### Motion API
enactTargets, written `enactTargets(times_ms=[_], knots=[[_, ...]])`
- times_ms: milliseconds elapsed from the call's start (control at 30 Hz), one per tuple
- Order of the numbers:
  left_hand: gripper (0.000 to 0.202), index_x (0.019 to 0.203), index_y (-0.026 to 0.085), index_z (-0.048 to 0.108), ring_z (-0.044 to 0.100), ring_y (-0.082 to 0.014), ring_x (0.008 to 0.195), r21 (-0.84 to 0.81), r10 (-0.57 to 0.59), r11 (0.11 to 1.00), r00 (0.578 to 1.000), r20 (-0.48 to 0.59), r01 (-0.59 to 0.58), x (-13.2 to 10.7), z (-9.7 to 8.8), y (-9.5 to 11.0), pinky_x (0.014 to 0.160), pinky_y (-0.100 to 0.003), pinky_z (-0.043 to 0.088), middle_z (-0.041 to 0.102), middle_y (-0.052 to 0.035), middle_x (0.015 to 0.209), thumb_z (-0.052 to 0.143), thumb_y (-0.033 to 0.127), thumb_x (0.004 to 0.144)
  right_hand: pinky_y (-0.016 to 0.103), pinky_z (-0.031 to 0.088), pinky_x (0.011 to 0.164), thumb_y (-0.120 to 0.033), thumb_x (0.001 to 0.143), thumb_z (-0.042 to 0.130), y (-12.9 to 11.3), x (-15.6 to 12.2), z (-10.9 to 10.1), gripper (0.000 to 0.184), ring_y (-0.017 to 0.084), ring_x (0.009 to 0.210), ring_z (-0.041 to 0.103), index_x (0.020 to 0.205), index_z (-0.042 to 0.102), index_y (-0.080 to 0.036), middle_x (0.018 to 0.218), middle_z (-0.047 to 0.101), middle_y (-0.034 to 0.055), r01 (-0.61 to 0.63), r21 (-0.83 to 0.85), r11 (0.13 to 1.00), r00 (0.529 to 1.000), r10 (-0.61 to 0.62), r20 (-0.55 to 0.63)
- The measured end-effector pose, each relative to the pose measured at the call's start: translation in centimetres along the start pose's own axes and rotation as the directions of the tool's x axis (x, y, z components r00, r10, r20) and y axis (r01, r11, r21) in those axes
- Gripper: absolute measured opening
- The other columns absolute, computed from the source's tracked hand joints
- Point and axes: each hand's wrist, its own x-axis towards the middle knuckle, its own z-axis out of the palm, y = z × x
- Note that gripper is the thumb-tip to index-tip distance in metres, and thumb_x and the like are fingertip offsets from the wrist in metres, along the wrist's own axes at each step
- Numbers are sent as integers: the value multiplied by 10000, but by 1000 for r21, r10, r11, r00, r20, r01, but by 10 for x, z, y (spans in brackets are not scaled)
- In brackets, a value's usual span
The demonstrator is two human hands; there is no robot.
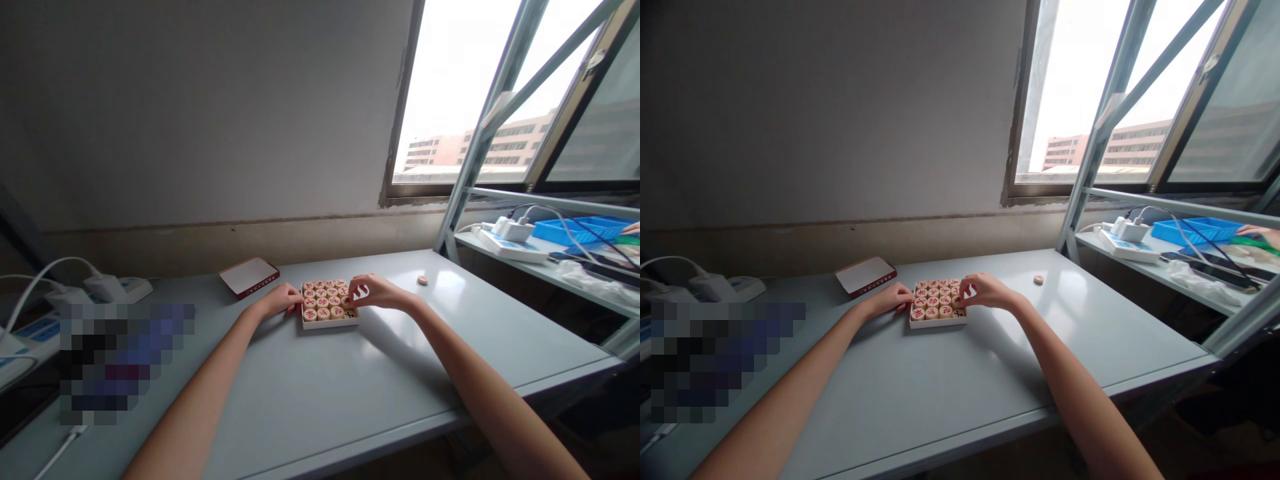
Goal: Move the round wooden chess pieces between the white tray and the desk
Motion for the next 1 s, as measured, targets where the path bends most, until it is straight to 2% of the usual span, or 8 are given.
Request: enactTargets(times_ms=[200,300,400,467,533,733,867,1000], knots=[[269,449,148,513,373,-91,426,12,-17,1000,1000,-7,17,0,0,-1,510,-233,292,430,26,381,442,329,634,240,368,601,-481,717,565,2,1,-4,312,143,696,510,784,623,-182,759,584,23,-8,26,1000,999,7,42],[276,433,153,491,366,-90,425,17,-7,1000,1000,-9,7,0,0,0,516,-233,294,424,27,375,433,329,639,296,377,716,-369,798,492,18,-4,-12,228,179,807,525,853,620,-188,853,603,57,-184,-201,962,975,152,-164],[279,432,155,489,355,-89,420,13,13,1000,1000,2,-13,0,0,0,505,-234,283,412,29,365,425,332,637,417,339,808,-218,792,480,42,-16,-21,217,272,1014,466,961,602,-159,1050,563,146,-590,-412,694,793,402,-458],[282,435,154,494,351,-89,418,10,13,1000,1000,3,-13,0,0,1,500,-234,279,409,29,362,426,338,636,450,354,778,-145,767,472,58,-25,-27,265,317,1053,452,1000,595,-122,1106,527,207,-775,-381,504,632,609,-479],[285,440,153,500,353,-90,421,14,12,1000,1000,-2,-12,0,0,1,505,-234,283,412,30,364,426,342,639,409,390,722,-105,752,456,70,-33,-33,263,311,990,512,959,619,-101,1047,554,230,-836,-336,434,544,738,-399],[279,426,158,494,361,-93,419,23,-9,1000,1000,-18,10,1,0,-3,513,-234,298,426,27,364,432,330,637,266,414,644,-225,747,524,68,-30,-34,179,197,775,592,854,646,-147,835,638,115,-691,-308,654,719,665,-201],[280,445,151,521,369,-96,420,15,-4,1000,1000,-20,4,2,0,-3,516,-235,304,431,25,365,442,335,642,218,408,607,-376,722,568,39,-15,-24,270,125,680,546,902,613,-181,794,615,27,-309,-43,950,949,311,57],[274,460,144,538,372,-96,423,16,-5,1000,1000,-18,5,1,0,-2,509,-234,296,430,23,365,444,325,643,214,365,546,-410,678,612,11,-4,-13,329,112,629,471,902,600,-169,682,522,-10,-38,178,983,989,12,145]])
